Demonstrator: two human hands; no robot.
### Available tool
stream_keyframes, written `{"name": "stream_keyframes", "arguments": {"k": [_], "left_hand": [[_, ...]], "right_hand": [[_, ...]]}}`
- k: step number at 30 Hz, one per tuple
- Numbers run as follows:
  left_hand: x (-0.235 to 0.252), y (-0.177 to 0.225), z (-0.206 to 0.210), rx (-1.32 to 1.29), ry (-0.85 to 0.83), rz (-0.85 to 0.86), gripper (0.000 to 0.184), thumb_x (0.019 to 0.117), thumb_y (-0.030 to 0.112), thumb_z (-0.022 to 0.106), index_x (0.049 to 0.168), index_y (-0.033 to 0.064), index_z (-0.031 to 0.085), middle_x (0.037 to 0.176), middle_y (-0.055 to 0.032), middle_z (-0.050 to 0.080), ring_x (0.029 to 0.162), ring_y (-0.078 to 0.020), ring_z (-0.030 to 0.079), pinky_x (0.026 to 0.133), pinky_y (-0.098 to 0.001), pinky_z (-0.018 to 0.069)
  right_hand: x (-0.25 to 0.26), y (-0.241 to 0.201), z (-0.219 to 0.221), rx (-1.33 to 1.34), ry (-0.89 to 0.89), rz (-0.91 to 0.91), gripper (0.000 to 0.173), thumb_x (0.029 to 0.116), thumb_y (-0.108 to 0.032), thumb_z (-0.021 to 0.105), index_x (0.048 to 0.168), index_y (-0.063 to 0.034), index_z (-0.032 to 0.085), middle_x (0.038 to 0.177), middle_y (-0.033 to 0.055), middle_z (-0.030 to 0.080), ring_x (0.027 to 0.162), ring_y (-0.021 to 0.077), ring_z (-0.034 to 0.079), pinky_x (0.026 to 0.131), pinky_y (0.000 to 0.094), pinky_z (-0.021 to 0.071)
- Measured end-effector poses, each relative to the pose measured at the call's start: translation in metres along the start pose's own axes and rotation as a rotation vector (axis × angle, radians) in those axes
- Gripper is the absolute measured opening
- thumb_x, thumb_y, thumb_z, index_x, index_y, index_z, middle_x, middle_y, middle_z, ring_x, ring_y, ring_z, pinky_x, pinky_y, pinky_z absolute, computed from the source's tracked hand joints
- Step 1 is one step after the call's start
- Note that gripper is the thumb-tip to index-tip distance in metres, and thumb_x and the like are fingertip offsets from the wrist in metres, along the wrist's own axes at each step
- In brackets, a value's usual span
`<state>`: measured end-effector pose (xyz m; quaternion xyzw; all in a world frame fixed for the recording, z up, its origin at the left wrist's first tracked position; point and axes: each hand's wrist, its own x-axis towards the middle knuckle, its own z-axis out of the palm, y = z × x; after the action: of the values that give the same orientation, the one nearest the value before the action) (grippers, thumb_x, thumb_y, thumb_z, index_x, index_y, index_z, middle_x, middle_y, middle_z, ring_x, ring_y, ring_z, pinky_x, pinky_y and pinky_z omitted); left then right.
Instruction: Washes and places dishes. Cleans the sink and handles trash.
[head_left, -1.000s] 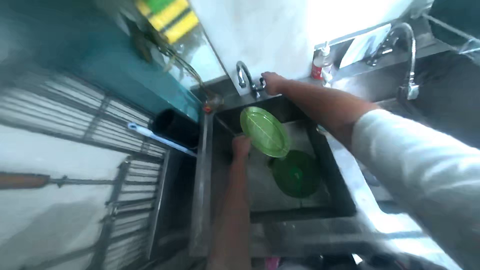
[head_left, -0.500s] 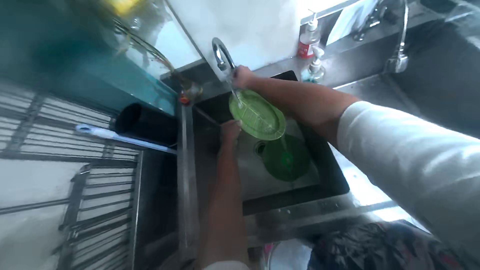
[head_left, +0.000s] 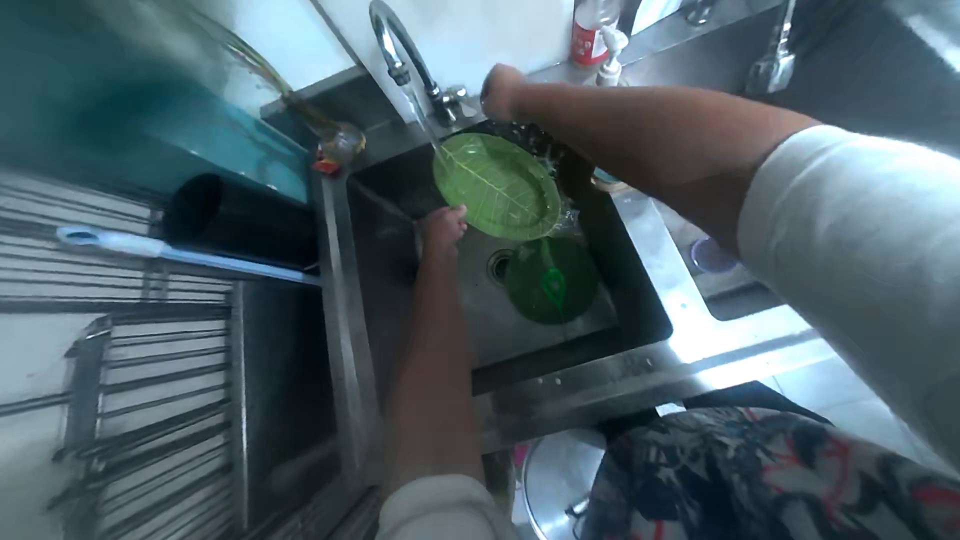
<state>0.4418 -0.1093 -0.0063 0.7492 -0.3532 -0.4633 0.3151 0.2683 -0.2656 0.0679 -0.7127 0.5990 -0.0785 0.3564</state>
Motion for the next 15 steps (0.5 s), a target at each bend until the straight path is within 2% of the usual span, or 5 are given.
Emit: {"name": "stream_keyframes", "arguments": {"k": [5,9,12,14,15], "left_hand": [[-0.010,-0.016,-0.006,-0.023,-0.039,-0.024,0.029,0.1041,0.018,0.060,0.124,-0.0030,0.061,0.093,-0.0061,0.060,0.072,-0.0073,0.055,0.070,-0.0225,0.0498],[-0.024,-0.035,-0.005,0.030,-0.046,-0.056,0.037,0.1039,0.021,0.060,0.133,-0.0033,0.057,0.112,-0.0138,0.063,0.085,-0.0133,0.059,0.082,-0.0298,0.0512],[-0.022,-0.045,-0.001,0.032,-0.005,-0.028,0.038,0.1030,0.018,0.062,0.133,-0.0045,0.058,0.122,-0.0192,0.063,0.094,-0.0188,0.062,0.087,-0.0345,0.0525],[-0.019,-0.049,-0.002,0.096,0.032,0.037,0.035,0.1029,0.018,0.063,0.129,-0.0065,0.062,0.122,-0.0223,0.065,0.100,-0.0243,0.065,0.092,-0.0400,0.0534],[-0.019,-0.048,-0.001,0.176,0.064,0.099,0.032,0.1035,0.019,0.062,0.121,-0.0076,0.065,0.114,-0.0231,0.067,0.097,-0.0263,0.065,0.091,-0.0429,0.0535]], "right_hand": [[-0.027,0.030,0.010,-0.028,-0.051,0.027,0.032,0.0969,-0.015,0.065,0.123,0.0030,0.068,0.126,0.0249,0.066,0.119,0.0395,0.063,0.100,0.0615,0.0482],[-0.050,0.052,0.033,0.052,-0.043,0.030,0.029,0.0967,-0.015,0.065,0.121,0.0009,0.070,0.122,0.0229,0.068,0.115,0.0386,0.066,0.098,0.0615,0.0501],[-0.056,0.061,0.043,0.091,-0.033,0.030,0.025,0.0975,-0.016,0.064,0.115,0.0005,0.071,0.116,0.0210,0.070,0.110,0.0363,0.067,0.094,0.0601,0.0518],[-0.056,0.062,0.047,0.127,-0.042,0.049,0.025,0.0985,-0.017,0.063,0.114,0.0003,0.071,0.115,0.0206,0.070,0.108,0.0349,0.068,0.094,0.0594,0.0518],[-0.055,0.058,0.048,0.161,-0.053,0.069,0.025,0.1001,-0.018,0.061,0.114,0.0005,0.071,0.113,0.0197,0.070,0.104,0.0326,0.068,0.092,0.0570,0.0523]]}}
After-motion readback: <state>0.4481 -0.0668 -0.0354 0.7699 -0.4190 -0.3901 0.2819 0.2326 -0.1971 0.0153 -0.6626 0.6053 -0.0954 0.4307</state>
